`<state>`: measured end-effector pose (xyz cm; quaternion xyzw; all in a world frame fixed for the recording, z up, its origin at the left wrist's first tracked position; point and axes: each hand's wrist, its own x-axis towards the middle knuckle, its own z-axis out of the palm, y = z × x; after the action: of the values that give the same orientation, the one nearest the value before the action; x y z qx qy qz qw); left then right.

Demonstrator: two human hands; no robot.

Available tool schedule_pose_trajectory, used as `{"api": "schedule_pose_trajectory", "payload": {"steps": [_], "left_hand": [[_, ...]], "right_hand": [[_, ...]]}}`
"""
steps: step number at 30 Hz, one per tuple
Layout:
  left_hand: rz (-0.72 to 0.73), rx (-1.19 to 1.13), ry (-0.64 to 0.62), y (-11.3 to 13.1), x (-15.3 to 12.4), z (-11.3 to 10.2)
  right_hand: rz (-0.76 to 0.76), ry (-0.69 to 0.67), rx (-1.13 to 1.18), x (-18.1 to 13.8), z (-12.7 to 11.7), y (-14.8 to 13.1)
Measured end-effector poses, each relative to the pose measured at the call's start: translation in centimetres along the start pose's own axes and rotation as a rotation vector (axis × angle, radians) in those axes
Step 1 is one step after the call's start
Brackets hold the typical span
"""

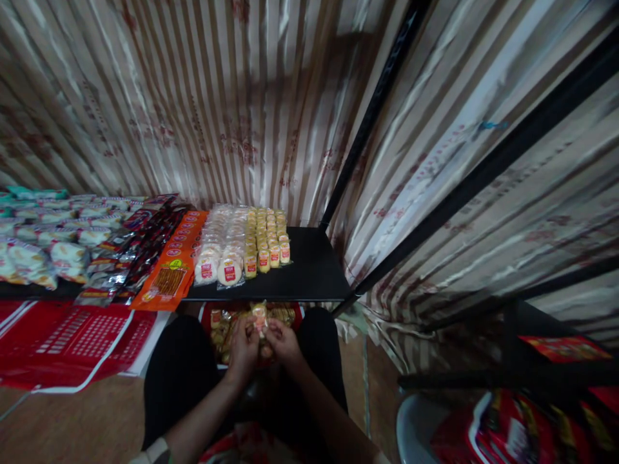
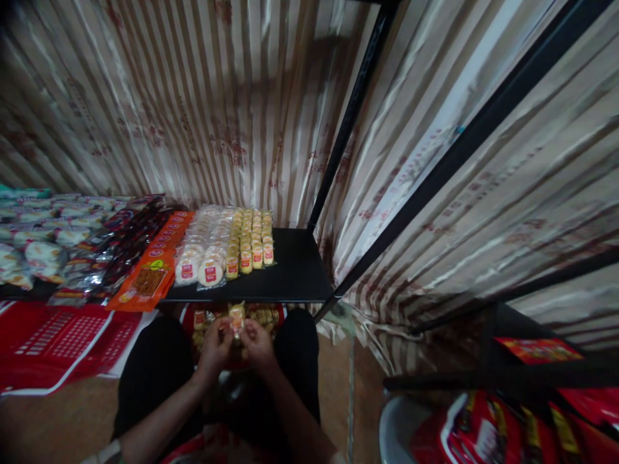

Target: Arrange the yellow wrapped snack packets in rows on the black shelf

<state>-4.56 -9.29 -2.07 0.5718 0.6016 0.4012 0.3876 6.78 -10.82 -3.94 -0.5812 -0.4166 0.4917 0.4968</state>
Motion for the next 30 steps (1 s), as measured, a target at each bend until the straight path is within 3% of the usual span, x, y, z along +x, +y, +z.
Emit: {"api": "schedule_pose_trajectory", "payload": {"steps": [5, 13, 21, 30], "left_hand": [[-0.023, -0.127, -0.114, 2.0, 0.1, -0.9], [0.011, -0.166, -0.098, 3.8, -0.2, -1.5], [0.056, -0.138, -0.088, 4.9, -0.3, 0.0], [0.173, 0.001, -0.105, 5.8, 1.2, 2.6]], "right_hand": [[-0.063, 0.028, 0.022, 0.0, -0.3, -1.4], [-0.037, 0.030, 0.082, -1.1, -0.3, -3.4], [-0.071, 0.099, 0.116, -0.7, -2.2, -3.8], [-0.049, 0.046, 0.160, 2.0, -5.0, -3.6]]}}
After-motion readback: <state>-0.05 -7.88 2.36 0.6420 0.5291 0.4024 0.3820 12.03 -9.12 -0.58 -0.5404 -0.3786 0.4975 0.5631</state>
